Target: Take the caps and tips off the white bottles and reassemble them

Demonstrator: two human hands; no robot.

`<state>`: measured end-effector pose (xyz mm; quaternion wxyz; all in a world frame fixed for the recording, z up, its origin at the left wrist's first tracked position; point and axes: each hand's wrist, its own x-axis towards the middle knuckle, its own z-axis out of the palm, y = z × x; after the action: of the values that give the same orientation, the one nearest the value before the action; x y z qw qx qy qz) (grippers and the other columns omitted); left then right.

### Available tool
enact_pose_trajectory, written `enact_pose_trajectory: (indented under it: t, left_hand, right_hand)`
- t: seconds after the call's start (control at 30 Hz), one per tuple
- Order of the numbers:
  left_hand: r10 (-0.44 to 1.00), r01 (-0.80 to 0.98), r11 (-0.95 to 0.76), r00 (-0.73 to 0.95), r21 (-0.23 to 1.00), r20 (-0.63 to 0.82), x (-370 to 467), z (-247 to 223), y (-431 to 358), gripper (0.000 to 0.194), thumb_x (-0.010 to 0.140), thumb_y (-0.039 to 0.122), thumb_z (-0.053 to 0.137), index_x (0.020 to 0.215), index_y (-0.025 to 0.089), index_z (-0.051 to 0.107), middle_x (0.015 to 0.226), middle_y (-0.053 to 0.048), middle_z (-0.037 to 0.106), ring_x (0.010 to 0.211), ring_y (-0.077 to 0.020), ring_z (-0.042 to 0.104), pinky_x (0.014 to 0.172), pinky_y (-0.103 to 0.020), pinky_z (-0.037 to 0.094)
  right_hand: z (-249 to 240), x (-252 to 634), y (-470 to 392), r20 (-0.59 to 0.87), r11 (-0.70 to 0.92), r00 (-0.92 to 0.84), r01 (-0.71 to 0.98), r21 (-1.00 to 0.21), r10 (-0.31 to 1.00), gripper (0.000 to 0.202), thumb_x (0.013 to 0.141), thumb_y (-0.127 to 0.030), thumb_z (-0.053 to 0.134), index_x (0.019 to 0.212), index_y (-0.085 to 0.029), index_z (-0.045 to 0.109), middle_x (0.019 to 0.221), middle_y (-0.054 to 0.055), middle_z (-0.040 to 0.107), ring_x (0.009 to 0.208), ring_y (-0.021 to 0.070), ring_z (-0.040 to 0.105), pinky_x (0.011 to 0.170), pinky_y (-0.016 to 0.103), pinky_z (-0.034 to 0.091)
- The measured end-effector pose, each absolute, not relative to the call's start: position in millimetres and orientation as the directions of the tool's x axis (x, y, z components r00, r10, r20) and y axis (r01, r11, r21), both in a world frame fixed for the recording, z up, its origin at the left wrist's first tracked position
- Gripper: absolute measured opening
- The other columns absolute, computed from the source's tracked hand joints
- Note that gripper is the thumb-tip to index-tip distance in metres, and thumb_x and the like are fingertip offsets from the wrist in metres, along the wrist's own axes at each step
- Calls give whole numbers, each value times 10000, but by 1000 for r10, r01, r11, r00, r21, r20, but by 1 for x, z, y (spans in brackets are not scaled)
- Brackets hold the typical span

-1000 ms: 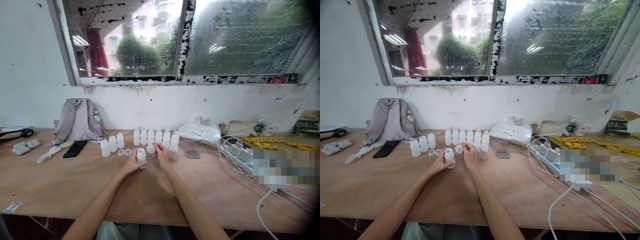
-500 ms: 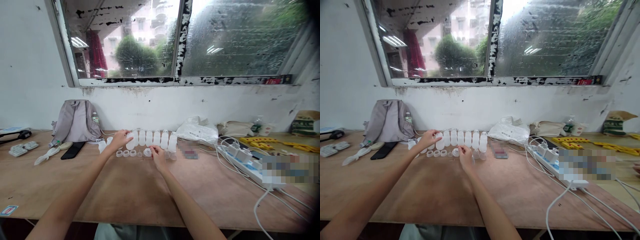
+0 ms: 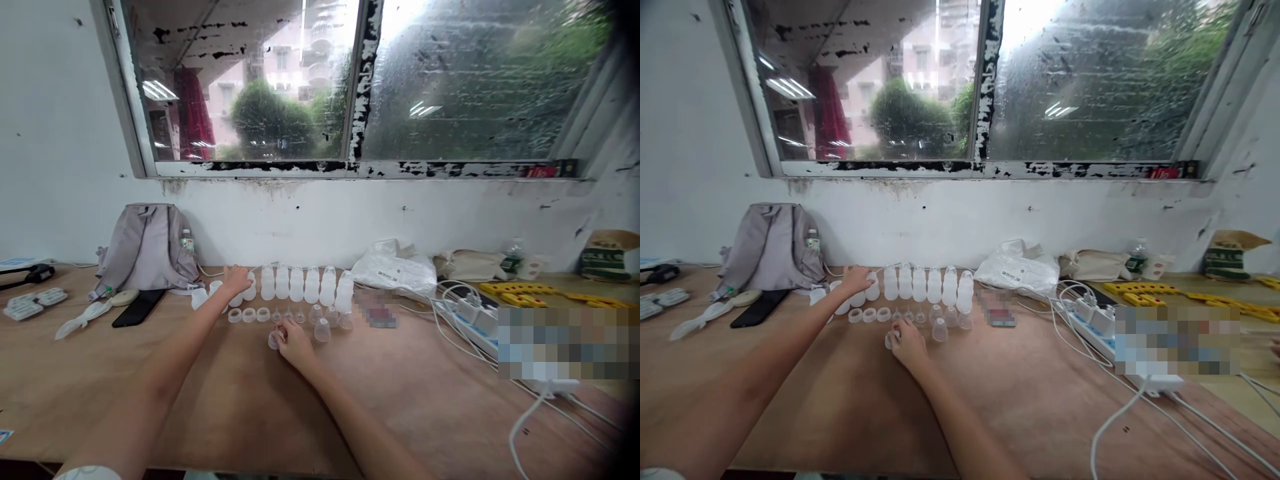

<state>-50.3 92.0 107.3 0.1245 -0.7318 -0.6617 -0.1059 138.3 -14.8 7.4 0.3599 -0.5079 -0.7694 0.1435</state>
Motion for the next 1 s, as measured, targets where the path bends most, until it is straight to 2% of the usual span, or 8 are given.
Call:
enact_pose_trajectory:
  t: [0.2,0.37,0.63,0.7,0.8,0.87,0.93,1.0]
  left_hand:
    - [952,995,-67,86,-74,292,-57,104,93,260,762,298,440,890,160,619,1000,-142,625,1044,-295,469,874,-487,262]
    - [952,994,-73,95,-87,290,-61,104,94,258,765,288,436,920,177,609,1017,-139,621,1045,-289,470,870,-498,266]
    - [950,991,-94,117,-92,290,-57,103,93,267,752,271,443,948,185,603,1022,-129,618,1051,-288,464,883,-505,260]
    - [946,992,-91,114,-89,303,-56,103,93,295,745,267,451,989,177,590,1077,-138,586,1061,-295,454,885,-516,263]
    - [917,994,-79,103,-76,385,-52,104,88,437,734,248,467,1163,164,477,1279,-158,414,1153,-312,362,910,-526,247]
    - [847,991,-128,126,-31,516,-46,104,77,481,744,205,452,1222,166,411,1326,-147,344,1184,-299,325,933,-497,250]
    - [750,962,-271,190,32,633,-39,99,59,433,758,147,411,1190,174,435,1264,-125,413,1146,-264,373,935,-442,286]
    - [700,879,-466,297,100,649,-30,84,35,387,760,109,382,1129,182,473,1139,-98,506,1070,-224,443,909,-383,340]
  right_hand:
    - [8,136,-21,320,385,-250,782,-489,914,277,734,-419,535,936,-230,527,927,31,599,801,179,564,611,252,342]
    - [9,136,-22,341,418,-276,776,-472,899,206,776,-371,488,921,-229,520,908,23,613,816,172,567,601,245,325]
    - [10,137,-22,353,432,-287,777,-458,890,204,778,-371,490,902,-214,532,925,29,604,810,162,564,604,237,329]
    - [10,136,-22,364,441,-290,775,-454,885,197,780,-363,489,898,-211,529,906,25,606,799,158,564,604,233,331]
    - [8,136,-21,387,445,-277,767,-462,879,173,788,-338,476,889,-205,524,841,24,610,756,154,567,593,229,333]
    - [7,136,-19,411,452,-261,749,-485,873,157,797,-309,460,895,-202,519,784,23,609,714,150,565,584,226,335]
    - [5,135,-17,435,464,-245,716,-522,866,151,797,-278,451,908,-196,512,723,19,601,662,142,559,580,221,343]
    - [3,134,-14,455,483,-236,671,-563,859,149,782,-249,455,910,-188,502,685,13,594,616,133,549,577,217,354]
